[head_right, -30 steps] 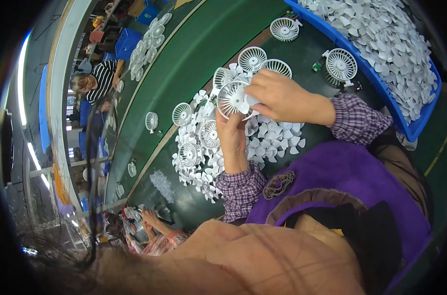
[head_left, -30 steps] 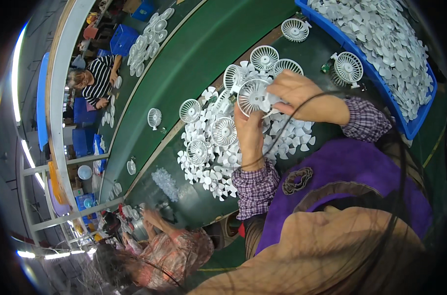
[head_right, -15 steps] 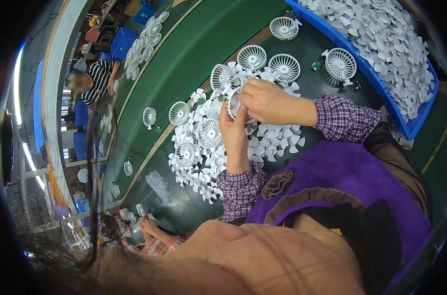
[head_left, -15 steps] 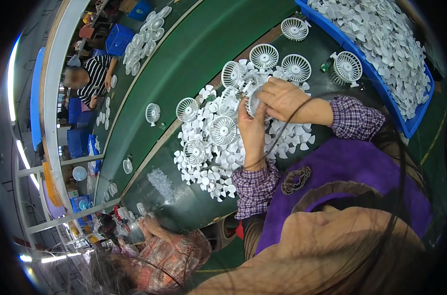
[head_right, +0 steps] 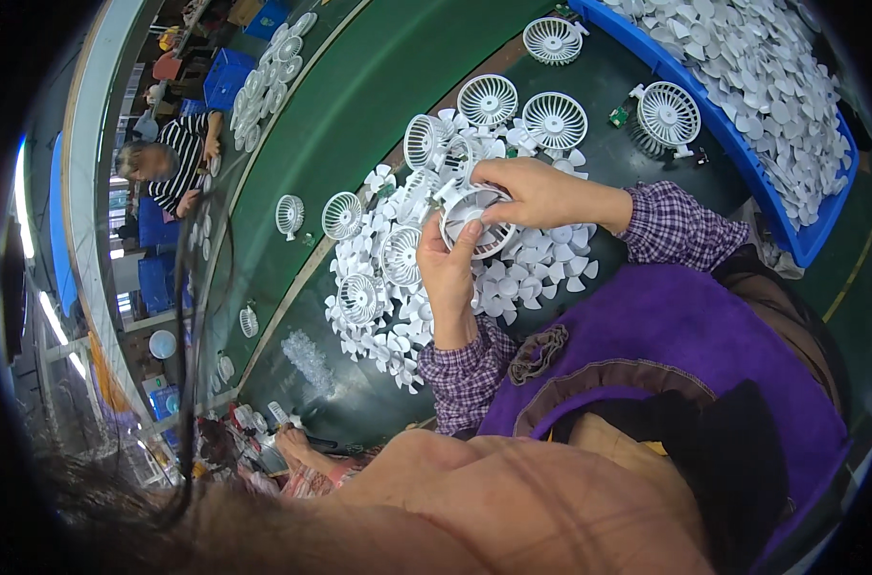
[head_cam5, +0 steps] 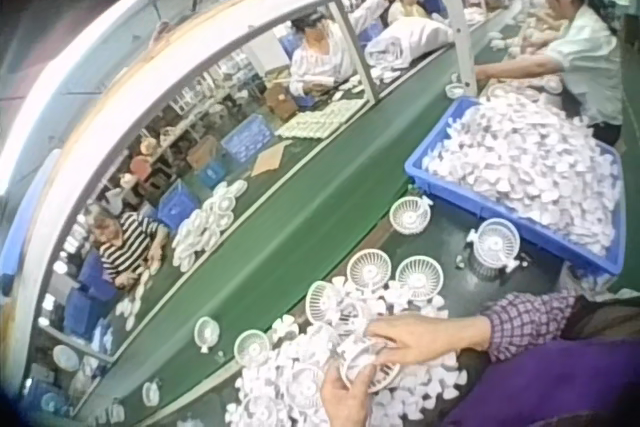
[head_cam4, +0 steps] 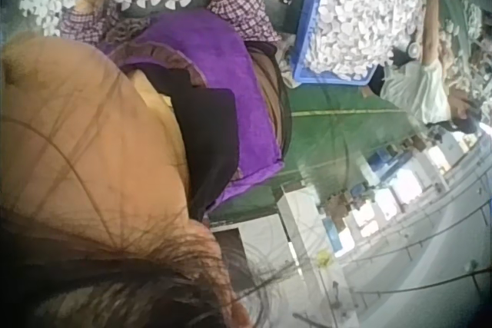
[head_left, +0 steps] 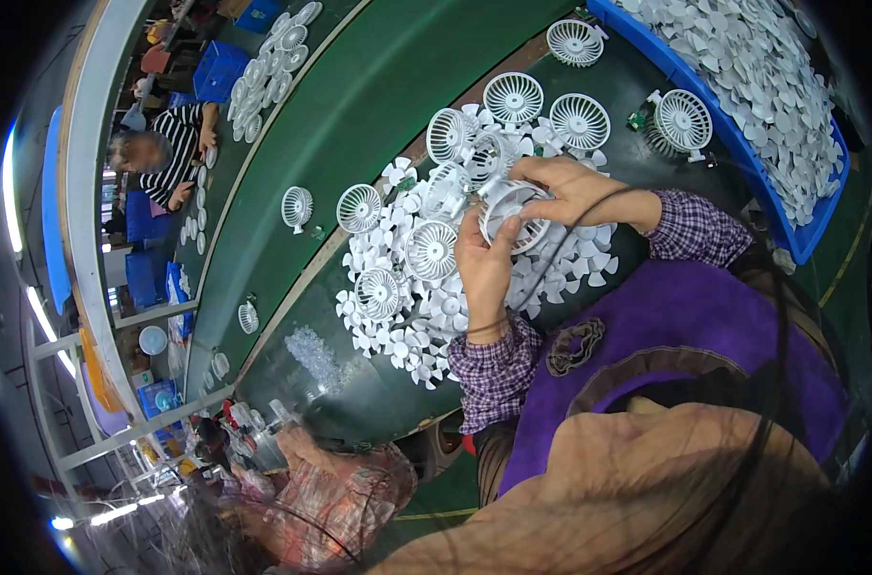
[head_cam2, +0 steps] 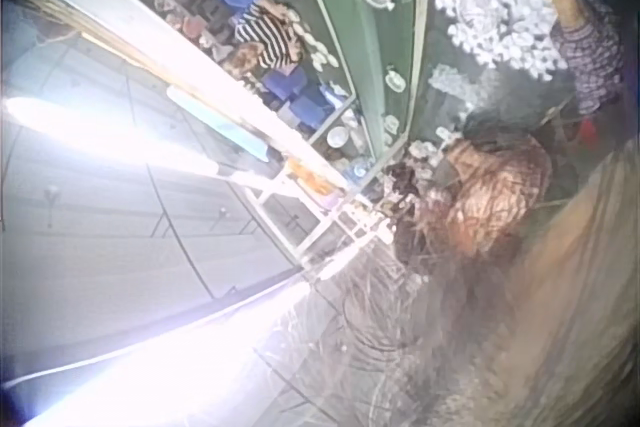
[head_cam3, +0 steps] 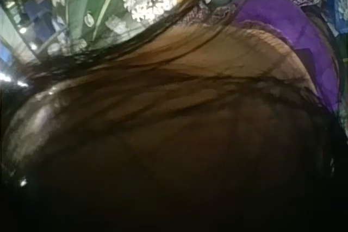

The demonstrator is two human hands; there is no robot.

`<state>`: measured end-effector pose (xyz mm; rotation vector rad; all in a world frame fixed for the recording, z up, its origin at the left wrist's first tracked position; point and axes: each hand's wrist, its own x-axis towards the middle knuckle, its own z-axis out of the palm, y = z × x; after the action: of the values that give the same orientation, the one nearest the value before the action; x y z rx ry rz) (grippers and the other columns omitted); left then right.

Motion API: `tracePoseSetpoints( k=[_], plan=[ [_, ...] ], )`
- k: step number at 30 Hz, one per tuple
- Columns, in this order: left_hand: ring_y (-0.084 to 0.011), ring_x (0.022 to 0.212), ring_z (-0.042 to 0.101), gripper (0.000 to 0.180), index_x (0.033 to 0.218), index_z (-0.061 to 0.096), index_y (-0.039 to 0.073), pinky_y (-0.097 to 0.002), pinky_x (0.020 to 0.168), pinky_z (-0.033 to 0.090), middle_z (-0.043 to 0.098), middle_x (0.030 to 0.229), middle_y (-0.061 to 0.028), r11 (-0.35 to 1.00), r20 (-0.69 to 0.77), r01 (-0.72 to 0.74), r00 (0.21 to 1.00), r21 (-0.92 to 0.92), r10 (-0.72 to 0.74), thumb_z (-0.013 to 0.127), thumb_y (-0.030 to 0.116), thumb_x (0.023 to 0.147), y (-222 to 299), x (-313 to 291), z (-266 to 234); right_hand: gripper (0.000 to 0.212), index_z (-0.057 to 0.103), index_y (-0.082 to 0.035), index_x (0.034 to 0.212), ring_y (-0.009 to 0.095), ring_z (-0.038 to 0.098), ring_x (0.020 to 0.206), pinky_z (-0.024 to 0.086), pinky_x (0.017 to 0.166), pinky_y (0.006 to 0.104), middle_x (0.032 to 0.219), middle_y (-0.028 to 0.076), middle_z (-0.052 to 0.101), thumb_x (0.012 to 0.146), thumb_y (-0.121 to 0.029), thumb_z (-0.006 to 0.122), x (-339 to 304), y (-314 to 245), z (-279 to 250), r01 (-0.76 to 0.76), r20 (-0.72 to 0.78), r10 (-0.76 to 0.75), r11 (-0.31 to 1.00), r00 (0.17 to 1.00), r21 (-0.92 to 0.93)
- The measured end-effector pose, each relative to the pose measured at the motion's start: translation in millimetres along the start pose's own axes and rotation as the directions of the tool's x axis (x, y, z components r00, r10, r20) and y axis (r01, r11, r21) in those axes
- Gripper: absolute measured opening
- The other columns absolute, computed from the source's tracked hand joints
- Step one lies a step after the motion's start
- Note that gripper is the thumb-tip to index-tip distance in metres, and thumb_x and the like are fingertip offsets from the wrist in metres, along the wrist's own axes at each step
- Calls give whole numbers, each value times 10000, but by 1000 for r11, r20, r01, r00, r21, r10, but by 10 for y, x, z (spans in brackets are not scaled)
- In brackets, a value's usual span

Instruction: Manually assembling white plastic fan blades into guard housings on an industrial assembly line.

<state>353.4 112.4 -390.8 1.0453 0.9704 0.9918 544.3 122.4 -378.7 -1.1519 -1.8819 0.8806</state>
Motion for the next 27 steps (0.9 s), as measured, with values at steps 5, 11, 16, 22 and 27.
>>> tracePoseSetpoints(
  k=[5,11,16,22,27],
  plan=[
    [-122,835,618,323,1168,548,-29,-252,744,520,645,1007,-76,993,34,34,999,114,-38,638,34,864,117,7,-132,368,523,-9,1007,276,589,785,445,672,376,862,138,597,765,-219,703,104,-65,-2,-91,106,82,992,991,88],
    [-154,869,619,362,1170,557,11,-236,562,509,648,1058,-100,943,6,10,1000,333,-13,629,215,879,841,132,-731,331,533,-13,994,82,471,700,386,601,255,774,11,555,773,-168,724,396,-203,-153,-64,259,-35,928,965,366],
    [-142,797,631,456,1205,518,2,-235,490,503,645,987,-88,964,-51,95,995,250,-84,517,367,931,734,434,-762,395,541,4,1136,96,576,971,471,850,251,1033,45,614,796,-110,706,616,-538,-288,-192,301,-31,705,953,683],
    [-353,632,679,563,1194,478,-84,-278,331,509,629,937,-315,924,418,344,874,-168,-250,442,413,933,341,500,-420,513,538,16,1163,125,599,967,478,863,259,1065,73,626,760,-208,762,644,-533,-368,-242,340,-79,557,937,795],
    [-315,948,639,454,1202,518,-8,-435,786,573,607,1102,-208,740,217,295,955,-605,-203,437,358,944,160,503,-274,526,539,4,1145,69,572,880,478,748,212,997,20,612,735,-202,797,513,-526,-486,-287,490,-87,717,868,635]
  ],
)
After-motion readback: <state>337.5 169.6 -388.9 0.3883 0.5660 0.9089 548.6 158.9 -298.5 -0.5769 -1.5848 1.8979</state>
